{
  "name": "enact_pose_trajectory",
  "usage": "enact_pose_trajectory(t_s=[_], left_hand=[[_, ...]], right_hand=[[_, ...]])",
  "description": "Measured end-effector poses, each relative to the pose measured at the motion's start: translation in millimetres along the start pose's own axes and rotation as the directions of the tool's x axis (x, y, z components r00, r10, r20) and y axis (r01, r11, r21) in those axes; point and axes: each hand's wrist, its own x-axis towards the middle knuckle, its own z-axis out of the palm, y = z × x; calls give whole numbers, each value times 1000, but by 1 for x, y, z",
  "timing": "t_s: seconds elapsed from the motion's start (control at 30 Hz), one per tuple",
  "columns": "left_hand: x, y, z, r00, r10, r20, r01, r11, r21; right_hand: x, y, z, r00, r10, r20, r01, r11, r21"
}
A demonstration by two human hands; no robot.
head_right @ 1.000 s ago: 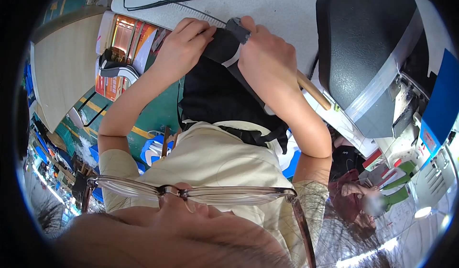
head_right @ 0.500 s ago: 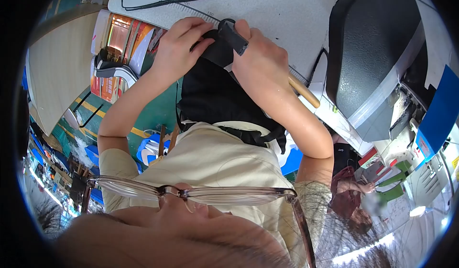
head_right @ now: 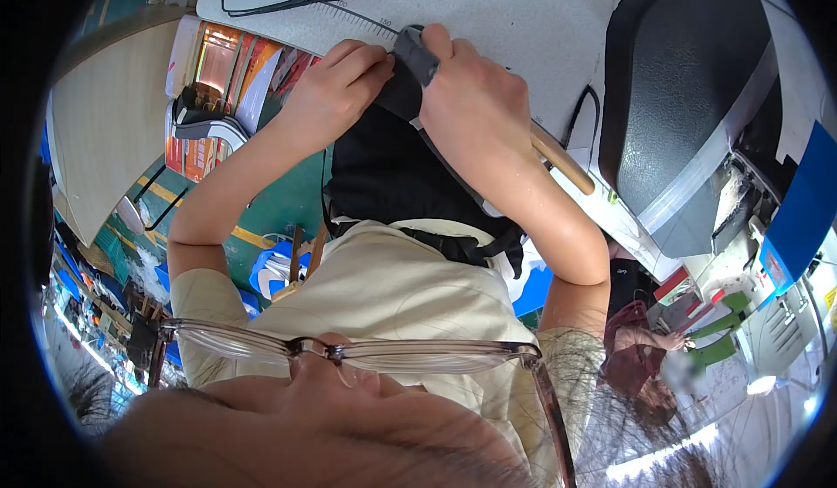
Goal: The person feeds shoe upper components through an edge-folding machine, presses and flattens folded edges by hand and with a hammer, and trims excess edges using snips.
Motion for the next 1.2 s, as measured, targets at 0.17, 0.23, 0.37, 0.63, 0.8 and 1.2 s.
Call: enact_pose_trajectory(t_s=[0.17,0.23,0.37,0.63,0.8,1.2], left_hand=[[-11,-1,-1,994,100,-49,-104,991,-80],[-11,14,5,973,167,-157,-187,974,-124],[-20,18,24,978,186,-94,-178,980,85],[-18,21,29,972,156,-177,-143,986,84],[-24,23,28,978,158,-134,-143,983,114],[-18,24,27,978,121,-170,-117,993,34]], right_hand=[[3,-2,0,998,-29,55,31,999,-31],[5,-3,-2,998,-35,61,38,998,-51],[9,-2,-11,993,-92,68,100,988,-117],[7,0,-20,983,-25,180,63,976,-206],[1,-7,1,996,-73,-60,70,996,-49],[-15,12,-6,995,79,55,-74,994,-83]])
